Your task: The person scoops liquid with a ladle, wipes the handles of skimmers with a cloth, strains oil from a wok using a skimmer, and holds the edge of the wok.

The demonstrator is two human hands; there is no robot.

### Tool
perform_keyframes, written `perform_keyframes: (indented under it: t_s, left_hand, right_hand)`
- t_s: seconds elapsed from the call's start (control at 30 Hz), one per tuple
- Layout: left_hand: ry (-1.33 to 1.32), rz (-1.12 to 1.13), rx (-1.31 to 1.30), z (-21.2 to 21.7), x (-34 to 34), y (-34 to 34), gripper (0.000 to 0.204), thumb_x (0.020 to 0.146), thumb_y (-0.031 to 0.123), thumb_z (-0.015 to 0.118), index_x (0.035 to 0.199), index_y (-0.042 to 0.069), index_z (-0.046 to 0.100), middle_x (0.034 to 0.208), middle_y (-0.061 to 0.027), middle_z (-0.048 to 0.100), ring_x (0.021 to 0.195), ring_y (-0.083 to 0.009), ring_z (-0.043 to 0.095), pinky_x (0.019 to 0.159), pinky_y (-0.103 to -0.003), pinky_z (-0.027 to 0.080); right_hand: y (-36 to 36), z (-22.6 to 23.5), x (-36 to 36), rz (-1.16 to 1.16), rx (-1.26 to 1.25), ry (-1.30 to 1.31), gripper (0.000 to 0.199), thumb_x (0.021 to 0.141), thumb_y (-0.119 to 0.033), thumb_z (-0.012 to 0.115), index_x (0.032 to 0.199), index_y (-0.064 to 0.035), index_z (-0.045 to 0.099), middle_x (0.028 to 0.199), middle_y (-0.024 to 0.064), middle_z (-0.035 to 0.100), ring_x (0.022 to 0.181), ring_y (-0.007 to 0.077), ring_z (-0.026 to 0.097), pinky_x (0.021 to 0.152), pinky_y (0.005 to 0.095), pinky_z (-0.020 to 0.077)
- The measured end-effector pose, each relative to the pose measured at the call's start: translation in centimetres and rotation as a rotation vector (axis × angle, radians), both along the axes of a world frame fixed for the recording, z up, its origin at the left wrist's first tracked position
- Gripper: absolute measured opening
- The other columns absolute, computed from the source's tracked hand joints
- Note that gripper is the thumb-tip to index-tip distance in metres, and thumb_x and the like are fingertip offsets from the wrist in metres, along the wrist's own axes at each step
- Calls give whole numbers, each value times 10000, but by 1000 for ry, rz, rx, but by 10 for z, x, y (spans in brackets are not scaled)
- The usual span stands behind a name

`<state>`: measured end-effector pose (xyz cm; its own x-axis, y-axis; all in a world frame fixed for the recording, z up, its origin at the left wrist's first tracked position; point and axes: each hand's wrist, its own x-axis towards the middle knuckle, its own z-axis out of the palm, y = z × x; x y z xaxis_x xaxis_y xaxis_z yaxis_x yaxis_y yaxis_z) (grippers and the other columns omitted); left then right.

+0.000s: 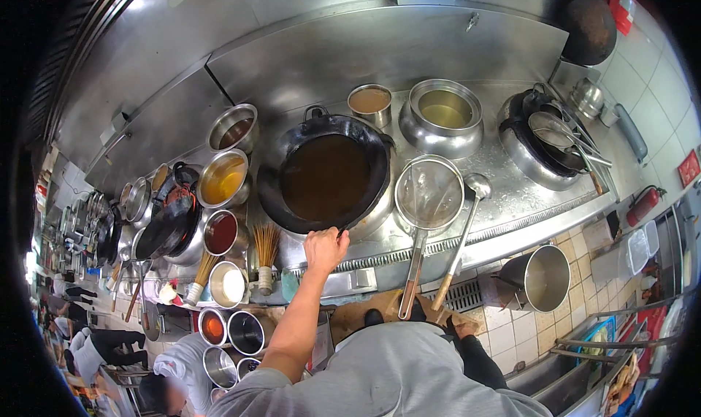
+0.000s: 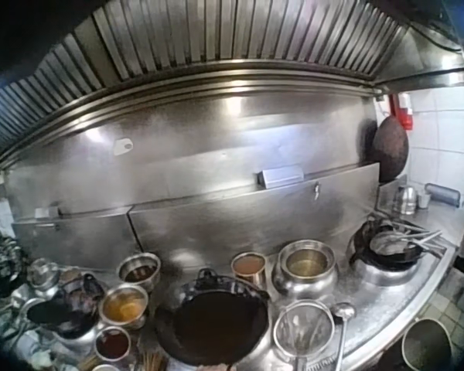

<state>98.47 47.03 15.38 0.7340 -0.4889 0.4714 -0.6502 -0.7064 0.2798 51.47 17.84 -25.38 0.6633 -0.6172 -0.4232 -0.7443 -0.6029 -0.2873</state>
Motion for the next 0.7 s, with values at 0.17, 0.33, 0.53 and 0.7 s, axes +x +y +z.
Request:
perform_keyframes:
  t_s: [0.17,0.33,0.53,0.7]
  left_hand:
    - [0,6,-8,3,0,-1,357,872,308,667,602,87,589,598,-129,639,570,-318,633,638,-436,467]
    - [13,24,9,-1,3,0,395,918,325,611,603,86,600,608,-137,650,569,-319,638,628,-439,469]
    - [7,2,0,-2,2,-3,373,888,328,642,607,88,599,606,-129,648,569,-312,637,634,-431,471]
    - [4,-19,9,-5,4,4,372,882,332,649,607,87,598,610,-125,648,574,-309,637,635,-424,472]
  right_hand:
    - [-5,-13,-5,-21,48,-119,381,884,-439,626,925,-100,793,944,135,753,965,304,699,881,402,528]
    - [-9,-21,-10,-40,96,-229,399,891,-474,598,944,-131,794,965,120,755,1012,291,687,914,405,513]
    - [-2,-28,-17,23,9,-1,450,874,-526,593,1005,-137,777,963,132,751,976,306,699,867,412,526]
    - [-1,-32,-11,81,183,-20,491,879,-570,563,1023,-148,769,916,126,747,890,311,706,792,433,531]
